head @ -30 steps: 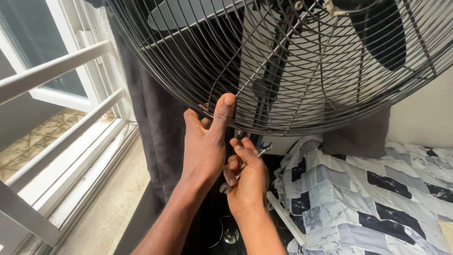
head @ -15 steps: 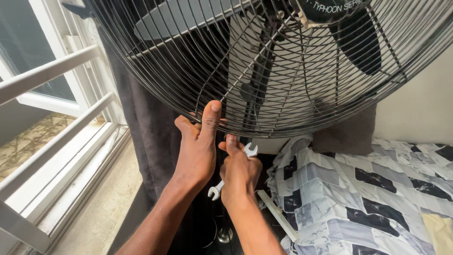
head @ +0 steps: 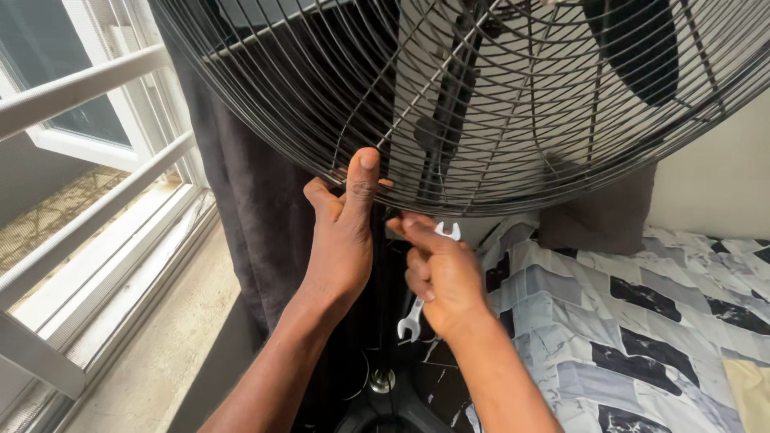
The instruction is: The person uses a wrench to tighten bolts on the front cage of a standing fan. They work around the perimeter of the fan cage, securing multiple fasteners to reattach the protective grill.
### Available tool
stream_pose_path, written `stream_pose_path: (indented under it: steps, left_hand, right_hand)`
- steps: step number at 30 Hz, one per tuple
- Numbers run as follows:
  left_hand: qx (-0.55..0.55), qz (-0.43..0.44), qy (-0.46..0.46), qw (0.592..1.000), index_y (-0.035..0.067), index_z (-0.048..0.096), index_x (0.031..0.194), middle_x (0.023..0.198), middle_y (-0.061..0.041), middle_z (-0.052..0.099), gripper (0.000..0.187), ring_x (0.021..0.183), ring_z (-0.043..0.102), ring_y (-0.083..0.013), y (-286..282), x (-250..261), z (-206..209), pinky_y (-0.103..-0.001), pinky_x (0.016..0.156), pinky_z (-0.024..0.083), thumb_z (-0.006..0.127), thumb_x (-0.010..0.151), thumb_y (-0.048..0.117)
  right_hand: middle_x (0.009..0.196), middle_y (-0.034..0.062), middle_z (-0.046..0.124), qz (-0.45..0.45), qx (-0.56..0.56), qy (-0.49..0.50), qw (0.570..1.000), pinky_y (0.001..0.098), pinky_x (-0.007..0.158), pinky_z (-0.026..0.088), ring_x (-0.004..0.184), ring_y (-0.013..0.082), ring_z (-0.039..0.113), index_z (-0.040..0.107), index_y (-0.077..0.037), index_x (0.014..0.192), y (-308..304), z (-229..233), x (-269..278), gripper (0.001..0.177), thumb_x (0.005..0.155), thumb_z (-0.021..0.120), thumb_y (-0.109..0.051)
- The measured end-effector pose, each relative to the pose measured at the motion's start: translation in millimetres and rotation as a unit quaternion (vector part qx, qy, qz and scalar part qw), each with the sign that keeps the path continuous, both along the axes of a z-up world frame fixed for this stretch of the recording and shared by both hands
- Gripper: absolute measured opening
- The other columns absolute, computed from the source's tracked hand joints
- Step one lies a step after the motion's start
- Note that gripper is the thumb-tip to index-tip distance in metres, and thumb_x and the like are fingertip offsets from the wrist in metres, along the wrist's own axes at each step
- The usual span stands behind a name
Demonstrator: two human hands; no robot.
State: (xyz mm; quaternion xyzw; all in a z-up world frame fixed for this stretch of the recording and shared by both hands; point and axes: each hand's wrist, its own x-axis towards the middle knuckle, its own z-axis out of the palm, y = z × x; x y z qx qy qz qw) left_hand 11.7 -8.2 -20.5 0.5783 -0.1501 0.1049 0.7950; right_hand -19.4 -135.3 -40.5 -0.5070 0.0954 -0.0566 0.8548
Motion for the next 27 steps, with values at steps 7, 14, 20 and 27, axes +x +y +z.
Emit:
stream_pose_path:
  steps: [7,14,20,27]
  left_hand:
    - [-0.077,-0.001,0.002,0.997,-0.002,0.038,0.127,0.097,-0.011,0.068,0.073,0.076,0.067,-0.0136,7.9,-17.6,12.9,-0.030,0.067,0.058,0.075,0.083,0.042]
    - [-0.016,-0.010,0.071,0.997,-0.002,0.038,0.126,0.089,-0.012,0.071,0.071,0.071,0.070,-0.0166,2.2,-28.9,20.2,-0.029,0.073,0.060,0.077,0.082,0.039]
    - [-0.054,-0.006,0.037,0.998,-0.001,0.038,0.134,0.101,-0.011,0.069,0.071,0.098,0.064,-0.0169,-11.5,-31.6,9.7,-0.032,0.087,0.054,0.069,0.090,0.044]
    - [-0.110,0.031,0.084,0.990,0.005,0.038,0.140,0.132,-0.015,0.055,0.066,0.126,0.058,-0.0255,-45.2,-33.8,-1.3,-0.046,0.106,0.049,0.052,0.094,0.049]
  right_hand:
    - [0.071,0.0015,0.050,-0.158,-0.101,0.045,0.981,0.0251,0.039,0.022,0.044,0.0055,0.031,0.076,0.003,0.099,47.1,-1.7,4.0,0.023,0.094,0.078,-0.019]
    - [0.072,-0.0086,0.060,-0.141,-0.029,0.018,0.989,0.0184,0.052,0.036,0.055,0.0004,0.046,0.075,0.002,0.114,46.6,-13.4,10.4,0.029,0.091,0.071,-0.016]
    - [0.064,-0.0009,0.043,-0.016,-0.140,-0.025,0.990,0.0230,0.038,0.021,0.045,0.0051,0.030,0.073,-0.001,0.103,-5.6,-20.1,6.1,0.022,0.101,0.069,-0.022]
    - [0.096,0.0072,0.066,-0.055,-0.072,0.007,0.996,0.0236,0.034,0.025,0.048,0.0062,0.037,0.062,-0.003,0.097,-121.6,9.8,-5.4,0.013,0.095,0.050,-0.008]
